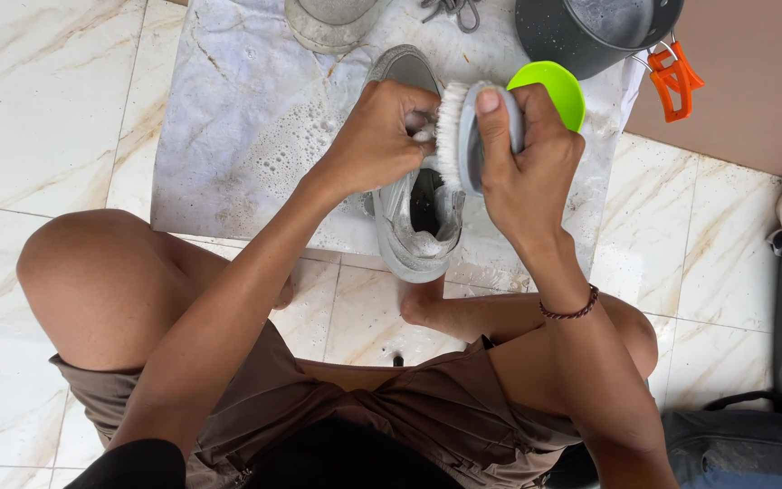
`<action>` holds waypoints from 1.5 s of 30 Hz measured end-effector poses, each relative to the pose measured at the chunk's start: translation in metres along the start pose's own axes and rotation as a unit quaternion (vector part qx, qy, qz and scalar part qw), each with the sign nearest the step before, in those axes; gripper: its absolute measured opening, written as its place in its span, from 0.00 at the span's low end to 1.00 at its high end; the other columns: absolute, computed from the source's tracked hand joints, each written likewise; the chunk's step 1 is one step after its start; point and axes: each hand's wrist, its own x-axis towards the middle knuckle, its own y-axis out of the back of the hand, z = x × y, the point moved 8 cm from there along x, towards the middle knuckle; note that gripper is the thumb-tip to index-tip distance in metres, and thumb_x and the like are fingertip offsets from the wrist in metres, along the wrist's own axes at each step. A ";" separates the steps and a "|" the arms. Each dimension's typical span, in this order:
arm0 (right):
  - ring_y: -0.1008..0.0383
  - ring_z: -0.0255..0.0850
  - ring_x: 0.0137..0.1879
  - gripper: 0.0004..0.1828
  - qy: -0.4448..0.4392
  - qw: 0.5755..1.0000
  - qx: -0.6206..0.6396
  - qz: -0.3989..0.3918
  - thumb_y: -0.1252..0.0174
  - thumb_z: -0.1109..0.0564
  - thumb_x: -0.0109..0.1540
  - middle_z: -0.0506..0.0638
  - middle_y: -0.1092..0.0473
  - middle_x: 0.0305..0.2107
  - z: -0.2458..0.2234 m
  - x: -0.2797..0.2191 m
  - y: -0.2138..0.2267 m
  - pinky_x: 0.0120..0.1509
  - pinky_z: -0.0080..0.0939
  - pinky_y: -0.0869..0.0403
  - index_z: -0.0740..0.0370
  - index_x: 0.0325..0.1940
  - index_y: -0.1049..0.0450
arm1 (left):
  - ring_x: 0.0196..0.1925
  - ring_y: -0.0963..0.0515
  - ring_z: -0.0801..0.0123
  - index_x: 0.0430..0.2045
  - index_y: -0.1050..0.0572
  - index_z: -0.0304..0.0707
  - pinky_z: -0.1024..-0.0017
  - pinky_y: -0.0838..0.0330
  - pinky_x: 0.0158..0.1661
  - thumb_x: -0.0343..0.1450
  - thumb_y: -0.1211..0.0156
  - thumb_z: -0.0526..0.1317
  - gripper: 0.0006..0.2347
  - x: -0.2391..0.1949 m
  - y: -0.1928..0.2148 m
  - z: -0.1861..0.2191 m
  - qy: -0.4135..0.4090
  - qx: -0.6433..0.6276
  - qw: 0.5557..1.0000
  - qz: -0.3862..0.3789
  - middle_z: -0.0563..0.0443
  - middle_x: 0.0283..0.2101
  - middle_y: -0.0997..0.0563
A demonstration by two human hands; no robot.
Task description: The person scrubs a white sneaker with a brush and soapy water, focusing on the interior lining and upper fabric. They repeatedly dip the brush into a green cup and scrub different sections of the shoe while sitting on the floor.
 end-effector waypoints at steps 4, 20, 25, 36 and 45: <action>0.36 0.33 0.30 0.25 -0.057 0.995 0.068 0.041 0.48 0.39 0.85 0.44 0.37 0.24 0.017 0.012 0.029 0.34 0.42 0.38 0.60 0.44 0.30 | 0.27 0.25 0.73 0.41 0.07 0.37 0.70 0.29 0.36 0.69 0.36 0.22 0.15 -0.008 0.010 0.020 -0.058 0.147 0.987 -0.010 0.56 0.32 0.09; 0.36 0.41 0.40 0.17 0.026 0.996 0.051 -0.068 0.41 0.46 0.84 0.48 0.27 0.41 0.014 0.015 0.014 0.43 0.42 0.36 0.64 0.59 0.25 | 0.79 0.32 0.29 0.50 0.22 0.30 0.18 0.37 0.69 0.69 0.28 0.50 0.22 -0.085 -0.025 0.046 0.081 0.502 0.851 -0.130 0.26 0.71 0.28; 0.31 0.49 0.49 0.18 0.074 0.994 0.050 -0.068 0.38 0.49 0.83 0.56 0.26 0.46 0.020 0.014 0.011 0.49 0.47 0.34 0.69 0.62 0.22 | 0.81 0.32 0.26 0.67 0.33 0.44 0.31 0.23 0.62 0.54 0.22 0.29 0.42 -0.106 -0.005 0.039 0.039 0.613 0.789 0.038 0.26 0.72 0.35; 0.32 0.54 0.36 0.26 0.029 0.995 -0.080 -0.048 0.47 0.41 0.88 0.52 0.26 0.34 0.053 0.020 -0.009 0.46 0.55 0.31 0.66 0.51 0.22 | 0.41 0.19 0.41 0.68 0.38 0.39 0.47 0.21 0.42 0.53 0.20 0.25 0.45 -0.115 0.013 0.006 0.153 0.518 0.841 0.031 0.36 0.43 0.24; 0.36 0.65 0.23 0.34 0.067 0.988 -0.072 -0.120 0.37 0.29 0.78 0.58 0.34 0.16 0.049 0.015 -0.097 0.32 0.61 0.38 0.61 0.38 0.29 | 0.37 0.21 0.44 0.60 0.35 0.39 0.51 0.23 0.38 0.52 0.24 0.25 0.38 -0.116 0.014 -0.001 0.138 0.560 0.816 0.040 0.39 0.40 0.25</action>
